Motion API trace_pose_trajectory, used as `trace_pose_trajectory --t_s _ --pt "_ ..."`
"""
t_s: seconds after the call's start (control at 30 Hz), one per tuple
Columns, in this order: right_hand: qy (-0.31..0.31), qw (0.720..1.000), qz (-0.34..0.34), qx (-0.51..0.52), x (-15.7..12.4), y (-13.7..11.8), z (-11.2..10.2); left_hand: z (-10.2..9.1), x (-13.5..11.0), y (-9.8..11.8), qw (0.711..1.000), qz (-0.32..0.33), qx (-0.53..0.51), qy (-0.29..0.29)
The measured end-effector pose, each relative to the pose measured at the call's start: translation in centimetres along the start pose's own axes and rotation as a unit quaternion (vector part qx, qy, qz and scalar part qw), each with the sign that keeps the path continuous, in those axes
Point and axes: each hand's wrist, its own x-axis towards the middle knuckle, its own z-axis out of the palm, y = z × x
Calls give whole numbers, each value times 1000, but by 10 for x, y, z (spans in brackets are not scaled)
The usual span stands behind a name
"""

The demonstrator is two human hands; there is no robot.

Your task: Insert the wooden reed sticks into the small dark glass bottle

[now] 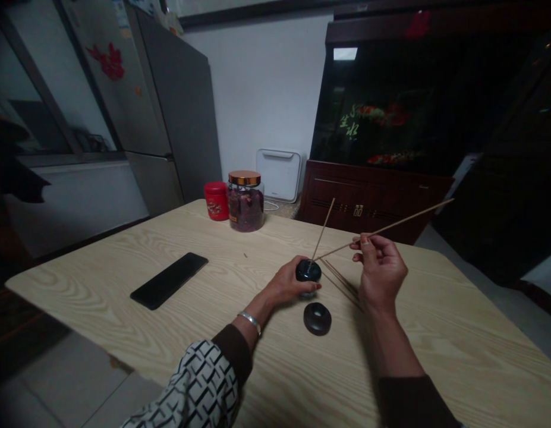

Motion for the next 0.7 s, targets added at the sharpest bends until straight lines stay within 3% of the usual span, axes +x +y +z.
trace_pose_trajectory --t_s 0.2,0.47,0.63,0.7 --pt "-90 993 -37 -70 -9 3 8 1 1 -1 1000 -4 10 3" --pt "-254 944 40 -205 -23 22 12 0 0 1 1000 11 2 -1" --pt "-264 922 52 -278 -4 33 -20 1 0 1 1000 2 -12 7" --pt "-262 882 30 -391 6 39 -41 2 0 0 1000 -8 -21 3"
